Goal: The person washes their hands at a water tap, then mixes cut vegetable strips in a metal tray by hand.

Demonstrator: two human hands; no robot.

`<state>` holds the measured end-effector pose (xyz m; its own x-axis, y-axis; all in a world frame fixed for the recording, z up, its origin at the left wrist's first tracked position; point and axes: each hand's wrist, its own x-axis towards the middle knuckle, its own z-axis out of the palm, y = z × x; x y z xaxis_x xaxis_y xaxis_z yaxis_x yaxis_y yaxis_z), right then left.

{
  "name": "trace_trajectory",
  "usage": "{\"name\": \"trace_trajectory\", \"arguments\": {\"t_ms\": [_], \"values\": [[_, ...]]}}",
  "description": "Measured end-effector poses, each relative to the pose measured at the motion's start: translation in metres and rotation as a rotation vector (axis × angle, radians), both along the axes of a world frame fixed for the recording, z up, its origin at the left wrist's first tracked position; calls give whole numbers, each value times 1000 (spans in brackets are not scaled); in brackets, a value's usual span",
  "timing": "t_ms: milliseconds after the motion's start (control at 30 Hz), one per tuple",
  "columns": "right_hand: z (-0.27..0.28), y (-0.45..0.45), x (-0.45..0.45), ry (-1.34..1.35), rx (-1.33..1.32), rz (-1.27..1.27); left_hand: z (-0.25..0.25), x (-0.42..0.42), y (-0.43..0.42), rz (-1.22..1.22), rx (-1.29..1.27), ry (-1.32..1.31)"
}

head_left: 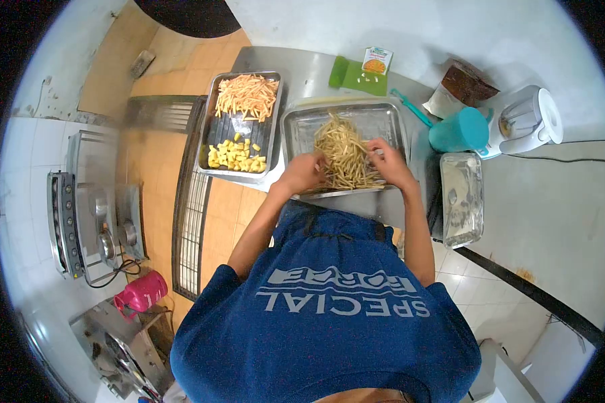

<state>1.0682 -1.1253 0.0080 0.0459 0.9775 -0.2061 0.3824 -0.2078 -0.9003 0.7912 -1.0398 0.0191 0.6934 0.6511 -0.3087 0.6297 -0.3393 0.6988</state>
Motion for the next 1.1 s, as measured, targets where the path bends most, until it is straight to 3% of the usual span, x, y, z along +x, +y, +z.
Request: {"name": "trace_trajectory", "arguments": {"t_ms": [67,133,267,500,567,633,767,833,933,1033,1100], "values": [[29,-3,4,-108,9,-29,12,-9,6,50,77,-38],[45,-5,8,-491,-333,205,9,-13,6,41,115,-5],[-10,-13,-15,-447,-109,316,-13,5,-17,-86,200,31],[-15,9,-20,-297,374,-4,-8,23,-16,90,296,94],[12,4,-10,-393,332,46,4,14,-11,136,478,88],[41,-2,-4,-531,161,140,-1,4,-3,118,456,67],[-11,13,8,-490,73,322,-12,18,-7,76,518,34],[-15,24,6,-301,130,421,-21,28,-5,79,495,12],[-15,33,8,-375,-34,282,-35,33,1,111,458,-76],[-9,34,10,-226,-11,206,-39,27,7,99,476,-134],[5,30,2,-312,48,189,-39,23,8,61,445,-165]]}}
